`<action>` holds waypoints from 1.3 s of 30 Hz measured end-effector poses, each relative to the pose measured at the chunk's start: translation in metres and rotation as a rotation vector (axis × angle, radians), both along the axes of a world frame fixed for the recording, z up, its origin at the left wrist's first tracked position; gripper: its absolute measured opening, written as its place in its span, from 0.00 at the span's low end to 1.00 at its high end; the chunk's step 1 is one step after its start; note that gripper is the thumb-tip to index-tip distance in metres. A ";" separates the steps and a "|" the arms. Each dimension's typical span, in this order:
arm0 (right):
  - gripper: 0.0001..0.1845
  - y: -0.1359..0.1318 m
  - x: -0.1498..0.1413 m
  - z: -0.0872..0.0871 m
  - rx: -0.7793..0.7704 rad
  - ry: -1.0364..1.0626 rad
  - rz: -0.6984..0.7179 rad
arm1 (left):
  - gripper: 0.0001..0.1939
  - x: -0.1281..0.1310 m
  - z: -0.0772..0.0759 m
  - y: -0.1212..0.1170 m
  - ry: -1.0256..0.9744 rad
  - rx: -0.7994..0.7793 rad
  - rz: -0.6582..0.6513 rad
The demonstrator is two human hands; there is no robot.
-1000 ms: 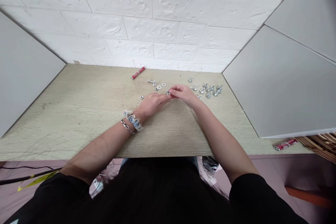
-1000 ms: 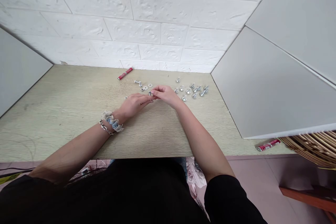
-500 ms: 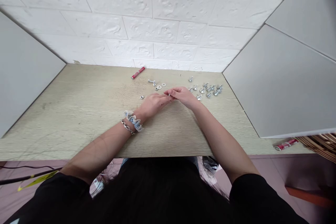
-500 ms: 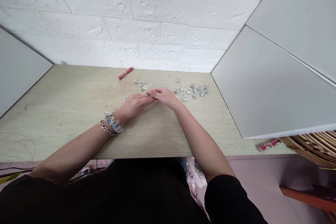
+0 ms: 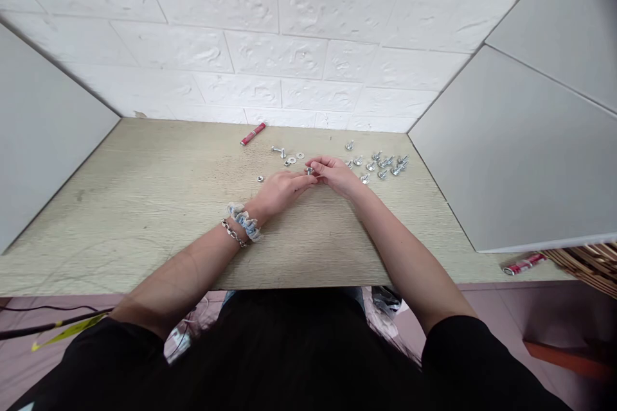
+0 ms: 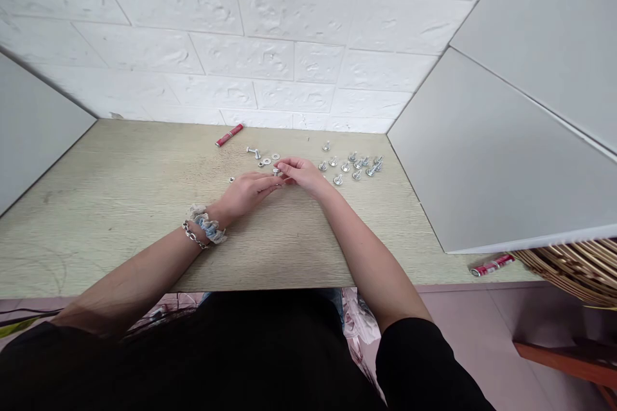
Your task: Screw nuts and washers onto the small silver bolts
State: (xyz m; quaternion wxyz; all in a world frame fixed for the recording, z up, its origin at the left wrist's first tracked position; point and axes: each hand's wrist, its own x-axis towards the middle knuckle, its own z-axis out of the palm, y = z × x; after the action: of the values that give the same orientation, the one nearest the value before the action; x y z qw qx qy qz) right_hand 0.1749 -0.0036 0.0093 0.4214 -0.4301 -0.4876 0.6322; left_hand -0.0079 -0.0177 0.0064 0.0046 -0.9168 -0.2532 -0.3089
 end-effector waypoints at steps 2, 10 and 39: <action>0.29 0.000 0.001 0.000 -0.002 -0.004 0.012 | 0.16 0.002 0.001 -0.003 0.020 0.003 -0.036; 0.29 -0.005 -0.004 0.001 -0.018 0.006 0.107 | 0.14 0.004 0.001 -0.003 -0.020 -0.040 -0.022; 0.17 -0.009 -0.002 0.012 -0.132 0.164 0.089 | 0.15 -0.002 0.003 0.003 -0.155 -0.068 0.086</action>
State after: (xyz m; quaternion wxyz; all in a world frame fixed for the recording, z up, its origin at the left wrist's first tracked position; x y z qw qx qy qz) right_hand 0.1726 -0.0130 0.0212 0.4025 -0.3816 -0.4274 0.7140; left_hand -0.0104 -0.0151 0.0090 -0.0328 -0.8779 -0.3024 -0.3698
